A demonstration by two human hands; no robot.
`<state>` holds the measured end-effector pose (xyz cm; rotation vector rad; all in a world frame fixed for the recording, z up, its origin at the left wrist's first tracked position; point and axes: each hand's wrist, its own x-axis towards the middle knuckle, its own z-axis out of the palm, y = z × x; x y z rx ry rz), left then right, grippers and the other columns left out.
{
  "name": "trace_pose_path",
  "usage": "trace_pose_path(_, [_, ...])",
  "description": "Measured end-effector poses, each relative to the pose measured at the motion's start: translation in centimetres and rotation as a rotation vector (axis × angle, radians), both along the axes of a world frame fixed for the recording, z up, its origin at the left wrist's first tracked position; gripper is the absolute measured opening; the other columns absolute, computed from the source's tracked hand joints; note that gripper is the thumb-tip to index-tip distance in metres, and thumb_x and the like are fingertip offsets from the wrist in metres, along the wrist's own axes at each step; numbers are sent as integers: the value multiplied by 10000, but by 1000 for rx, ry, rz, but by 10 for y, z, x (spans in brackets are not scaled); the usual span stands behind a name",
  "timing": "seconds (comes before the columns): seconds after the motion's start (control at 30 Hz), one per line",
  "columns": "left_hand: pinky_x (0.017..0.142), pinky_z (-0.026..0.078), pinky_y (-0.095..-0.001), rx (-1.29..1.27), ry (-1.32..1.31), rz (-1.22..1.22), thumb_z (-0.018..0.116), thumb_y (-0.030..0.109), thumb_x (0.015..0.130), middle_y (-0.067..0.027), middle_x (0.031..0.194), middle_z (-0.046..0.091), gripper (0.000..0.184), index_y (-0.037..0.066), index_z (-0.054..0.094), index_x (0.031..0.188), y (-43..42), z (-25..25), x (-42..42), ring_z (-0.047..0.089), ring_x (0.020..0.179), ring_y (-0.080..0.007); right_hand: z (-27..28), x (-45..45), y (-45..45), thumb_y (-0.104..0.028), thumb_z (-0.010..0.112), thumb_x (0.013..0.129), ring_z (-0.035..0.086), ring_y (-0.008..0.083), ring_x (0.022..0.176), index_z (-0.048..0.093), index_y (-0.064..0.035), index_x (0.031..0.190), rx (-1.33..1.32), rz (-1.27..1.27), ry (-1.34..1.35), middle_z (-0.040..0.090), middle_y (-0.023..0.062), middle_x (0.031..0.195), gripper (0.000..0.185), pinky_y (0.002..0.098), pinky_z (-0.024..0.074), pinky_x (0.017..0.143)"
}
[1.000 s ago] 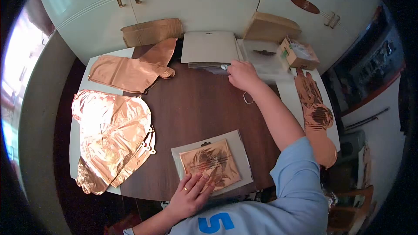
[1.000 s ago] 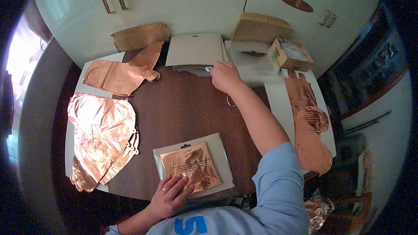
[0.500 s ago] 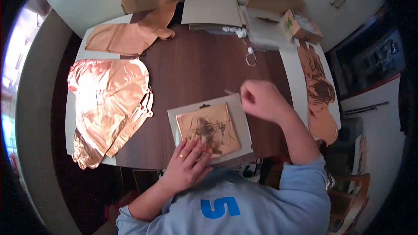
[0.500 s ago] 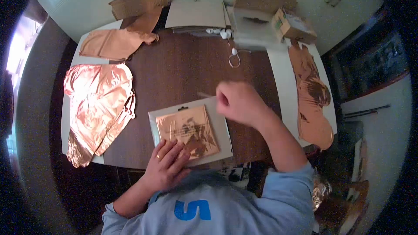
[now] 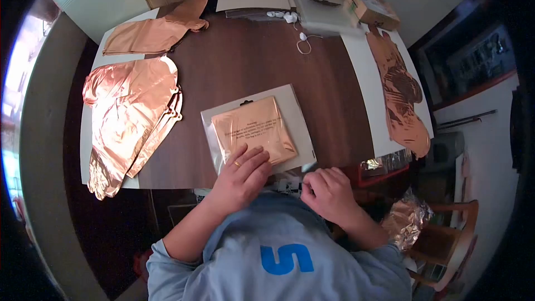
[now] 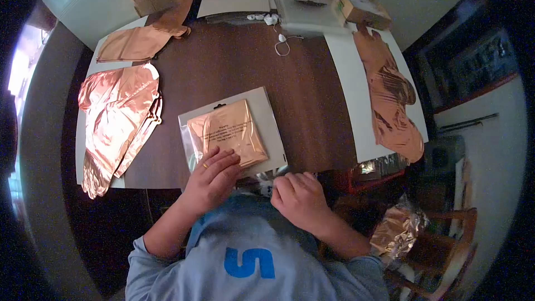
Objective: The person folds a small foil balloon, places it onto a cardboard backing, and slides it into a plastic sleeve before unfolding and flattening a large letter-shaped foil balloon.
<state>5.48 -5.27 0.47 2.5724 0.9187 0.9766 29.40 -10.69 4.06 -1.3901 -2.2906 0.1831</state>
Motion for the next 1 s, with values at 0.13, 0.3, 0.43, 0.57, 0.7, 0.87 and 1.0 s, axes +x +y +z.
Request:
trace_pose_path(0.13, [1046, 474, -511, 10, -20, -10, 772, 42, 783, -146, 1151, 671, 315, 6, 650, 1071, -1, 0, 1, 642, 1154, -329, -7, -11, 8, -68, 710, 775, 595, 286, 665, 541, -77, 841, 122, -187, 12, 572, 84, 734, 182, 418, 466, 637])
trace_pose_path(0.3, [1053, 470, -516, 6, -14, 10, 786, 66, 778, -142, 1157, 669, 320, 10, 661, 1067, -2, -3, 2, 636, 1166, -328, -20, -15, 20, -148, 753, 795, 609, 290, 722, 555, -78, 890, 77, -198, 15, 588, 93, 785, 230, 435, 457, 666])
trace_pose_path(0.43, [1053, 471, -515, 17, 5, 9, 793, 81, 776, -139, 1156, 668, 320, 15, 672, 1065, -1, -4, 0, 630, 1174, -328, 8, -5, 24, -185, 800, 761, 608, 283, 858, 611, -65, 1045, -26, -142, 75, 604, 86, 912, 362, 431, 452, 772])
trace_pose_path(0.57, [1053, 470, -515, 2, 25, -19, 793, 95, 781, -141, 1155, 668, 313, 14, 677, 1061, 0, -2, -1, 629, 1176, -334, 9, 11, 34, -176, 812, 737, 589, 273, 937, 628, -72, 1143, -39, -1, 36, 594, 66, 1001, 458, 416, 441, 836])
trace_pose_path(0.7, [1063, 457, -524, -3, 46, -59, 792, 112, 784, -150, 1155, 667, 313, 9, 680, 1058, -1, 0, -5, 628, 1175, -340, -6, 24, 48, -161, 807, 730, 582, 285, 957, 647, -80, 1138, -57, 127, 46, 585, 68, 1049, 446, 421, 436, 856])
trace_pose_path(0.87, [1082, 436, -530, -34, 47, -92, 784, 116, 786, -160, 1159, 664, 308, 6, 682, 1055, 0, -1, -8, 622, 1184, -344, -4, 23, 48, -116, 794, 731, 592, 273, 928, 686, -72, 1088, -34, 132, 84, 609, 68, 1039, 375, 405, 446, 839])
trace_pose_path(1.0, [1088, 431, -529, -39, 88, -120, 773, 120, 784, -160, 1165, 662, 325, 1, 683, 1073, 1, 1, -11, 619, 1188, -345, -1, 19, 43, -83, 788, 733, 607, 261, 877, 702, -67, 1035, 30, 123, 77, 628, 57, 1003, 315, 386, 464, 791])
